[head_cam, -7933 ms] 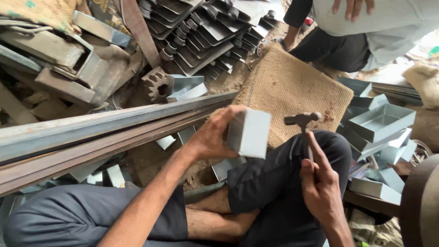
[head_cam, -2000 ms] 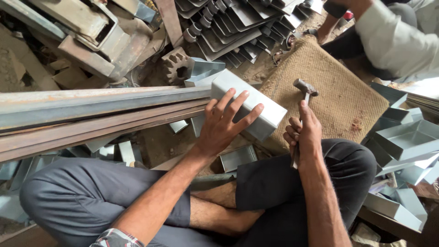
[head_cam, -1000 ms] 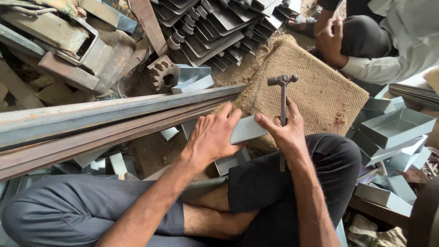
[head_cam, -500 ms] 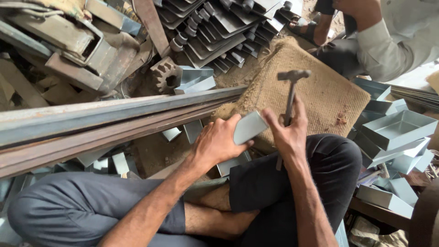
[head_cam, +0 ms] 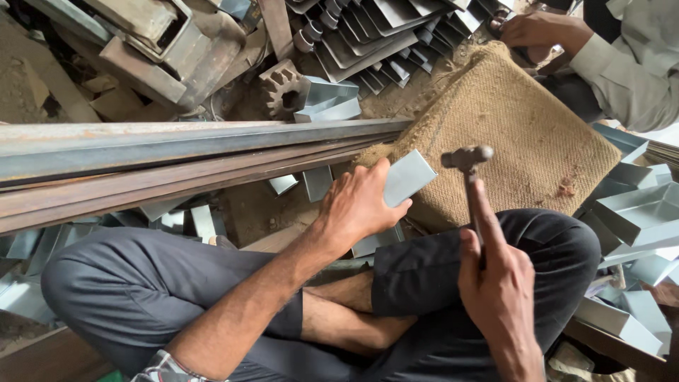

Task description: The person constructs small metal boxes by folding pre-cut galvanized sheets and securing the seams using a hammer against a steel rail.

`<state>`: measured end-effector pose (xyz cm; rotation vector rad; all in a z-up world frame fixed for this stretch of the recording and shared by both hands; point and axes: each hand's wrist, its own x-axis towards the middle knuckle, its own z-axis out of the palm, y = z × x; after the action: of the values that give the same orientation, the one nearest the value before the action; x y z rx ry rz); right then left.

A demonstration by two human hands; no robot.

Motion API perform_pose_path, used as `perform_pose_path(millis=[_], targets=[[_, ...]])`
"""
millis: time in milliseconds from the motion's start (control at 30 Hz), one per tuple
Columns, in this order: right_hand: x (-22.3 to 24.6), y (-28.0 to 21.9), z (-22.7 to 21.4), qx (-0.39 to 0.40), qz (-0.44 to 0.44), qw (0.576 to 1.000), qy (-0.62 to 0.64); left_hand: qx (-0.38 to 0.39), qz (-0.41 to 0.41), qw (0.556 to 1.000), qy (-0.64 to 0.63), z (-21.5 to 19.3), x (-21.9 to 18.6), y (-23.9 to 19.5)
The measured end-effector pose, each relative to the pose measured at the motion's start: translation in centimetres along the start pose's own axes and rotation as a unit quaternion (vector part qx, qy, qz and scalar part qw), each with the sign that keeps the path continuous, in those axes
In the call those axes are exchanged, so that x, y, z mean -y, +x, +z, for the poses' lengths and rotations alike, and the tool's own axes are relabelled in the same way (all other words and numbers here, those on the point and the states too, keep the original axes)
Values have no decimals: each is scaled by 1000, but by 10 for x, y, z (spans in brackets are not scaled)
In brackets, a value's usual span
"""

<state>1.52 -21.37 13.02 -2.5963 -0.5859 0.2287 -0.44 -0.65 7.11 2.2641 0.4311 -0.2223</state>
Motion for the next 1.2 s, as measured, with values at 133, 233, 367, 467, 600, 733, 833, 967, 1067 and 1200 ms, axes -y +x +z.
perform_pose_path(millis=[133,233,367,467,600,733,833,967,1067,1200], targets=[[-12,-25,-10,-153,-144,978,-3,-1,-2,1000,-7,2,1,2],[-25,-38,4,-360,-80,928,46,0,-8,1000,-1,3,2,1],[-26,-17,23,-191,-225,955,-4,-5,-10,1000,-5,3,1,1],[-10,-6,8,13,-88,992,-93,-9,1,1000,-6,5,2,-1],[2,-8,-20,-28,-94,992,-83,-33,6,999,-4,5,1,-1],[-9,-34,-13,-233,-79,969,-21,-7,-8,1000,-4,7,4,1],[-23,-26,18,-256,-101,961,-11,4,-12,1000,-10,6,3,2],[-13,-11,22,0,-54,997,-46,-38,4,999,-1,8,2,-2],[2,-6,-4,-2,-25,998,-63,-23,9,1000,-1,7,3,0],[8,-17,-16,-138,-110,984,11,-35,-11,999,-13,7,3,-2]])
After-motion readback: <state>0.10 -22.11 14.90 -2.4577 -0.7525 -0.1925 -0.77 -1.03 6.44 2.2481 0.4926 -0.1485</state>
